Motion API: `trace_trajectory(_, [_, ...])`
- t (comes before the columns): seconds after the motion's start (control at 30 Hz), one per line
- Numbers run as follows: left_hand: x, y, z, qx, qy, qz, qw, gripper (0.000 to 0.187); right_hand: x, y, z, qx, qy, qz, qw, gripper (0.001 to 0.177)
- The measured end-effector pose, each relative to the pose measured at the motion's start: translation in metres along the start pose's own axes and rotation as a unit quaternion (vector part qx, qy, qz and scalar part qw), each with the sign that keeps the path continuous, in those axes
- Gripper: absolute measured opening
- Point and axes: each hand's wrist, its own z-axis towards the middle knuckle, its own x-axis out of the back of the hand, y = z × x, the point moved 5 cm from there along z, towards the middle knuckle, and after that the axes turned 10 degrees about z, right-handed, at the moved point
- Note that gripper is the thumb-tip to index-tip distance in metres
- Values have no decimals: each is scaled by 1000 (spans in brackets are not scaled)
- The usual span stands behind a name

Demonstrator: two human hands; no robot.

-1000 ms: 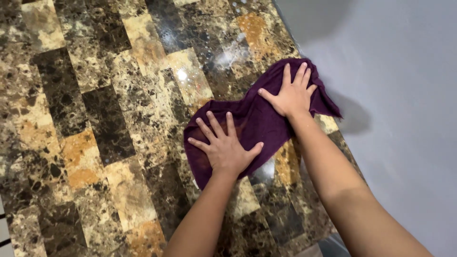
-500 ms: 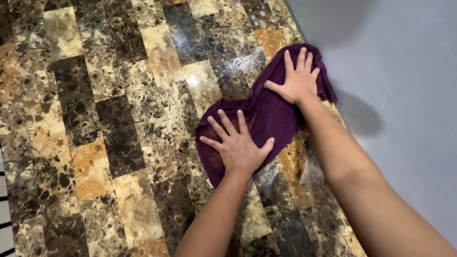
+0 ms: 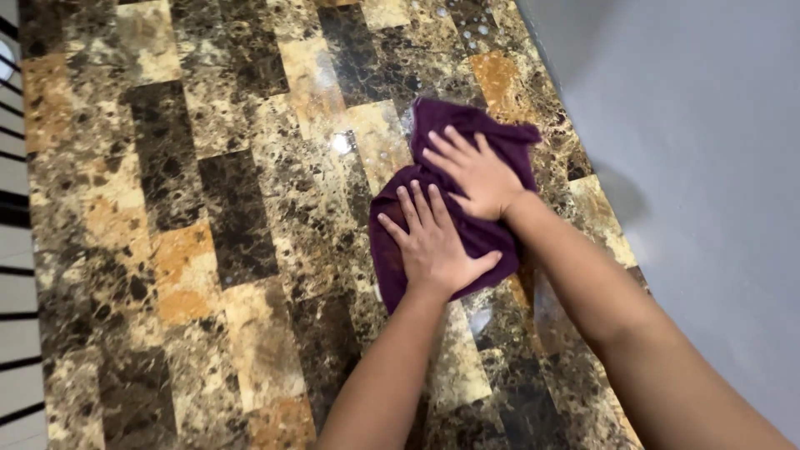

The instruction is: Clean the surface of the dining table using a sponge, soap, and a cloth.

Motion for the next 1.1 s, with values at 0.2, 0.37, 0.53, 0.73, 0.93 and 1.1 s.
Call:
trace_trajectory(0.2, [-23, -41, -47, -27, 54, 15, 998, 140, 8, -69, -26, 22, 8, 49, 999, 88])
trace_trajectory(0.37, [-52, -69, -96, -44, 143, -19, 989, 135, 1, -124, -41, 36, 3, 56, 998, 90])
trace_trajectory(0.53, [-71, -95, -151, -52, 207, -56, 975, 134, -7, -181, -58, 38, -11, 63, 997, 92])
trace_trajectory(0.73, [-80, -143, -216, -24, 152, -37, 987, 132, -21, -254, -76, 3, -10, 64, 998, 96])
trace_trajectory(0.93, [-95, -210, -269, 82, 71, 20, 994, 143, -37, -329, -72, -58, -5, 66, 996, 101])
trace_trajectory(1.1, [-96, -281, -316, 244, -19, -3, 970, 148, -42, -392, -57, -177, -21, 59, 982, 106])
